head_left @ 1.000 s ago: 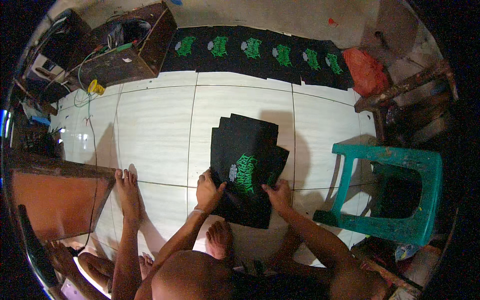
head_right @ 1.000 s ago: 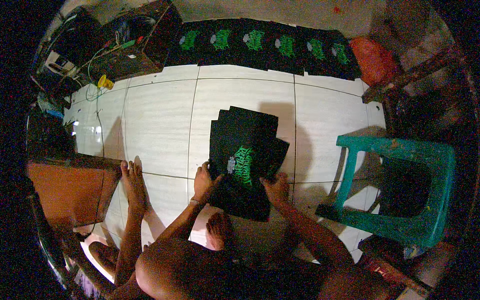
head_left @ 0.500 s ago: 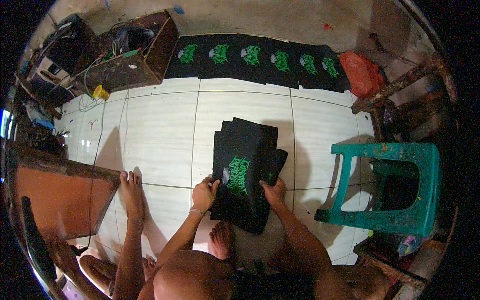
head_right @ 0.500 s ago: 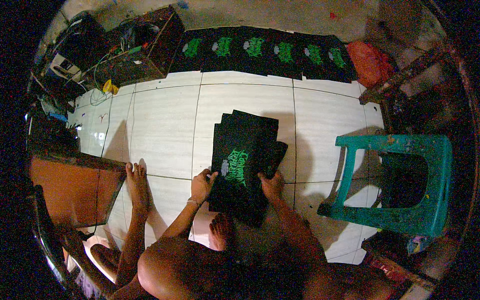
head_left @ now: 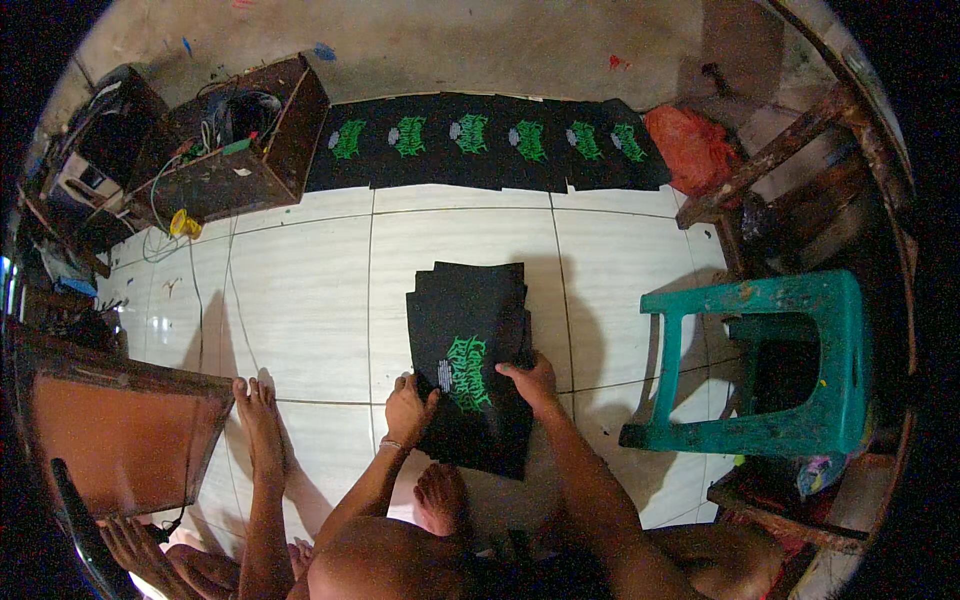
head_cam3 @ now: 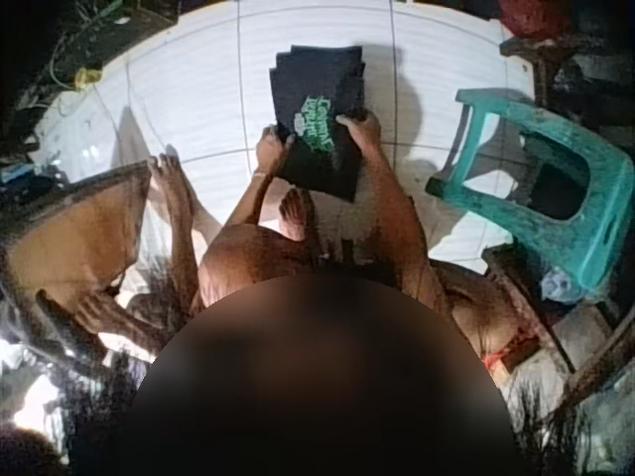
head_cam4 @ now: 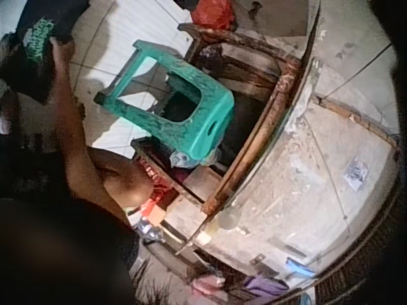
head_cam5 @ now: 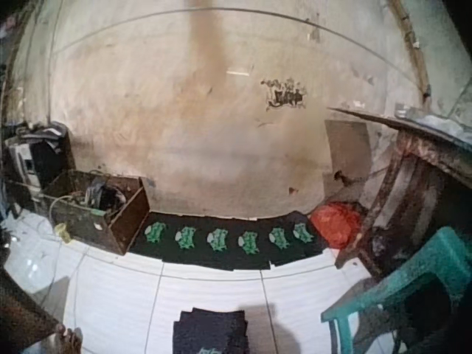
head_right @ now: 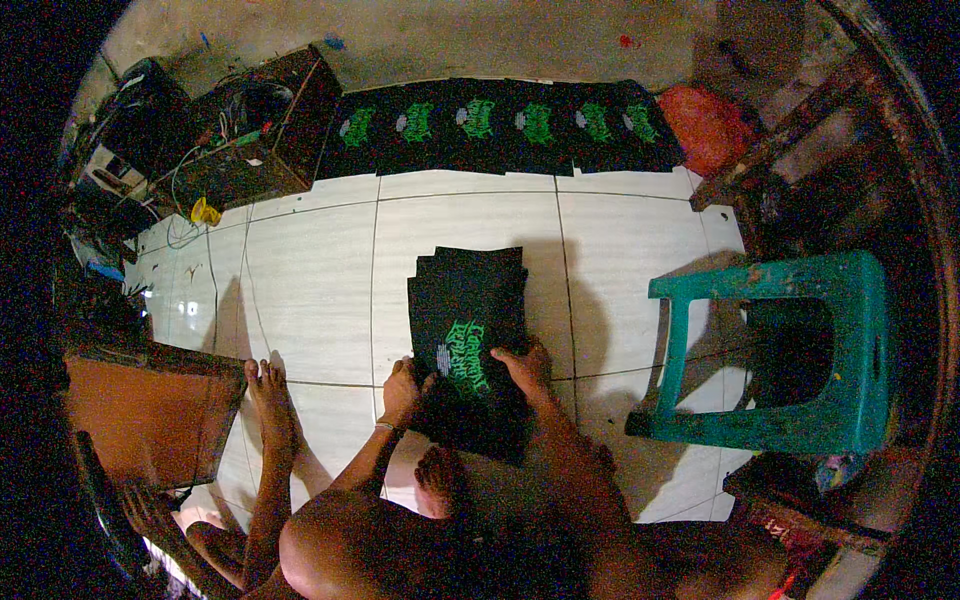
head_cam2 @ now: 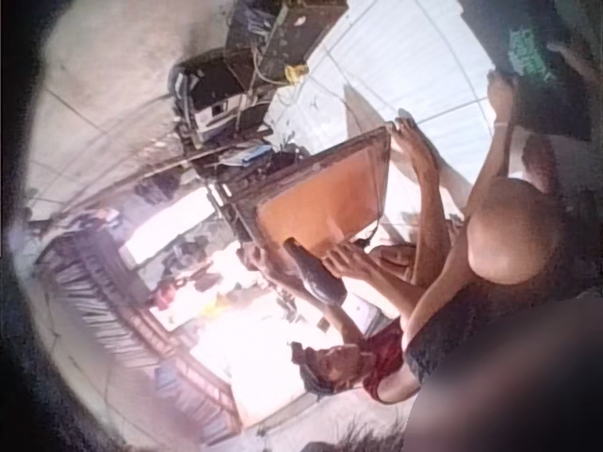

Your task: The person cleans a screen-printing frame with a cloth and tape, then arranges and stacks black printed sheets on the floor. The person uses a spray bottle and tape to prepare the screen, then handles multiple printed sheets one by one.

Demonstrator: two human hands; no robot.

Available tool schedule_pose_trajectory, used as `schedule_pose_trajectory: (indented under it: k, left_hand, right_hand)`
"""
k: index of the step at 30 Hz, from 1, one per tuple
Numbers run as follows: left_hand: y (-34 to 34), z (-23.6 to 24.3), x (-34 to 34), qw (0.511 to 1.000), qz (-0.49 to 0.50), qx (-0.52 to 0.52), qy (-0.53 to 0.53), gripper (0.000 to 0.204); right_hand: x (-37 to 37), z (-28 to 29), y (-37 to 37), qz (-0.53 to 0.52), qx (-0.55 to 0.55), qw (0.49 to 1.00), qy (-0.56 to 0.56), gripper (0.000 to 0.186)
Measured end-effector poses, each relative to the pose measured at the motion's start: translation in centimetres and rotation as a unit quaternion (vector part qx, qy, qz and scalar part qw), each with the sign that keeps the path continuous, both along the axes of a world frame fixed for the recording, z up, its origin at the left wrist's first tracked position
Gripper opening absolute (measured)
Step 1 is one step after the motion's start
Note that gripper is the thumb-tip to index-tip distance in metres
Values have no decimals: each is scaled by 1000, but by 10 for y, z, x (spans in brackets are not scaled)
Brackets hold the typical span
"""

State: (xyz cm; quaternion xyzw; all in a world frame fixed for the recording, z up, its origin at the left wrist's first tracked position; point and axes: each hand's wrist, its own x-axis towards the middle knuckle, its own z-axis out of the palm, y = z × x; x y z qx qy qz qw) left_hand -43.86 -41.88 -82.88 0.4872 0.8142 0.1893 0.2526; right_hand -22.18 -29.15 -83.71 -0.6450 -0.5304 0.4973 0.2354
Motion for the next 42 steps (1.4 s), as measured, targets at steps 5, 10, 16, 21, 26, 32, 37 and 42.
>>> schedule_pose_trajectory:
  k: [5,10,16,21,26,32,37,42]
  left_hand:
    - [-4,2,3,997,-10,14,-72,43]
    - [-11,-9,3,990,-24,25,-138,40]
    - [-7,12,3,988,-111,-42,-94,45]
    - [54,73,-9,965,-176,151,125,41]
    - [113,106,-16,960,-254,76,92,46]
    - [132,100,0,764,-516,282,265,48]
    - [166,91,-7,736,-588,74,327,33]
    - [178,100,-25,752,-578,-1,317,14]
  right_hand:
    - [0,3,5,12,-148,989,27,51]
    - [-17,11,11,90,-54,983,-150,53]
    - [-22,28,17,35,-119,992,-34,52]
    - [-32,19,26,128,18,970,-206,48]
    - [-51,-6,19,55,59,967,-244,60]
    - [-68,0,10,141,84,977,-135,60]
    - [-64,20,8,184,167,959,-137,53]
    - [-50,41,11,248,56,951,-177,39]
